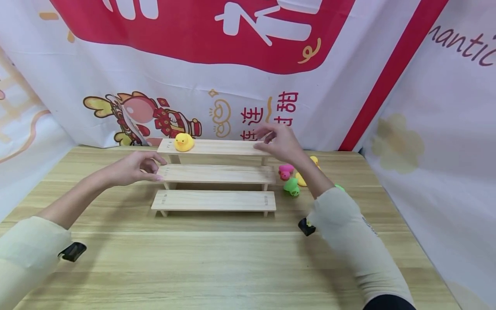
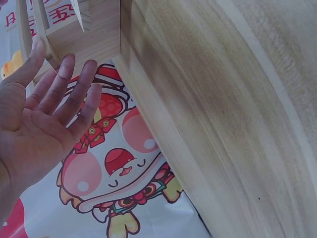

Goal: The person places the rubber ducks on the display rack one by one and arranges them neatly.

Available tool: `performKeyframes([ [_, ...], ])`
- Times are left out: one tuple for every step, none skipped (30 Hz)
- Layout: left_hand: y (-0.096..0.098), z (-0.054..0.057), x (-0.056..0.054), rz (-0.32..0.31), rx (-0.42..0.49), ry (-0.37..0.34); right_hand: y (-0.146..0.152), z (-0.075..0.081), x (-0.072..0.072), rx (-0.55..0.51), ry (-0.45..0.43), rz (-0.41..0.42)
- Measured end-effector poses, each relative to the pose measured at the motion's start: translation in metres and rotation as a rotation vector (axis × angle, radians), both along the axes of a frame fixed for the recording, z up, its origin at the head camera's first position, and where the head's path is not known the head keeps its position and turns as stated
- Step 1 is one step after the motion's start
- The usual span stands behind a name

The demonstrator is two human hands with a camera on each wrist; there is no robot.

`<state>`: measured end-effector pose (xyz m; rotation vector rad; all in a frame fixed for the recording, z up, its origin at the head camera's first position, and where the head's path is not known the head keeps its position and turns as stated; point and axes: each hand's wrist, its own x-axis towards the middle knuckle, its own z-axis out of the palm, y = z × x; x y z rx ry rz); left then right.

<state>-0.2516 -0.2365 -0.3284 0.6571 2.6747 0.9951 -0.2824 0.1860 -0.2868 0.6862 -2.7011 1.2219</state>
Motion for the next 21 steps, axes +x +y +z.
performKeyframes([
  [0.0, 0.0, 0.0, -0.002, 0.0, 0.001, 0.004, -0.002, 0.0, 0.007, -0.005, -0.011],
  [0.0, 0.0, 0.0, -0.003, 0.002, 0.002, 0.007, -0.003, 0.001, 0.017, -0.01, -0.024],
  [0.0, 0.0, 0.0, -0.005, 0.003, 0.003, 0.01, -0.004, 0.002, 0.024, -0.011, -0.03],
  [0.0, 0.0, 0.001, -0.007, 0.004, 0.005, 0.014, -0.005, 0.002, 0.031, -0.008, -0.035],
  [0.0, 0.0, 0.001, -0.009, 0.007, 0.007, 0.017, -0.006, 0.003, 0.035, -0.006, -0.039],
  [0.0, 0.0, 0.001, -0.011, 0.008, 0.01, 0.02, -0.008, 0.003, 0.037, -0.004, -0.041],
  [0.0, 0.001, 0.001, -0.01, 0.01, 0.01, 0.024, -0.009, 0.004, 0.043, -0.002, -0.041],
  [0.0, 0.001, 0.001, -0.011, 0.009, 0.011, 0.028, -0.01, 0.005, 0.045, -0.003, -0.04],
  [0.0, 0.001, 0.001, -0.01, 0.009, 0.011, 0.031, -0.011, 0.005, 0.043, -0.007, -0.039],
  [0.0, 0.001, 0.002, -0.007, 0.008, 0.01, 0.035, -0.012, 0.006, 0.046, -0.01, -0.041],
  [0.0, 0.0, 0.001, -0.008, 0.009, 0.012, 0.039, -0.013, 0.006, 0.049, -0.015, -0.04],
  [-0.001, 0.0, 0.001, -0.007, 0.007, 0.012, 0.042, -0.015, 0.007, 0.052, -0.021, -0.038],
  [-0.001, 0.0, 0.001, -0.004, 0.007, 0.01, 0.046, -0.016, 0.007, 0.06, -0.023, -0.037],
  [-0.001, 0.0, 0.001, -0.004, 0.006, 0.01, 0.05, -0.017, 0.008, 0.065, -0.032, -0.041],
  [-0.001, 0.0, 0.001, -0.003, 0.006, 0.009, 0.054, -0.018, 0.009, 0.073, -0.038, -0.043],
  [-0.001, 0.0, 0.001, -0.004, 0.004, 0.011, 0.057, -0.019, 0.01, 0.081, -0.043, -0.045],
  [-0.001, -0.001, 0.0, -0.006, 0.002, 0.012, 0.061, -0.02, 0.011, 0.086, -0.051, -0.047],
  [-0.001, -0.001, 0.0, -0.004, -0.002, 0.012, 0.065, -0.022, 0.012, 0.094, -0.058, -0.048],
  [-0.001, -0.001, 0.0, -0.005, -0.004, 0.014, 0.068, -0.023, 0.012, 0.101, -0.063, -0.051],
  [-0.001, -0.001, 0.0, -0.006, -0.006, 0.016, 0.072, -0.024, 0.013, 0.107, -0.071, -0.054],
  [-0.001, -0.001, 0.0, -0.005, -0.008, 0.017, 0.076, -0.025, 0.014, 0.113, -0.078, -0.057],
])
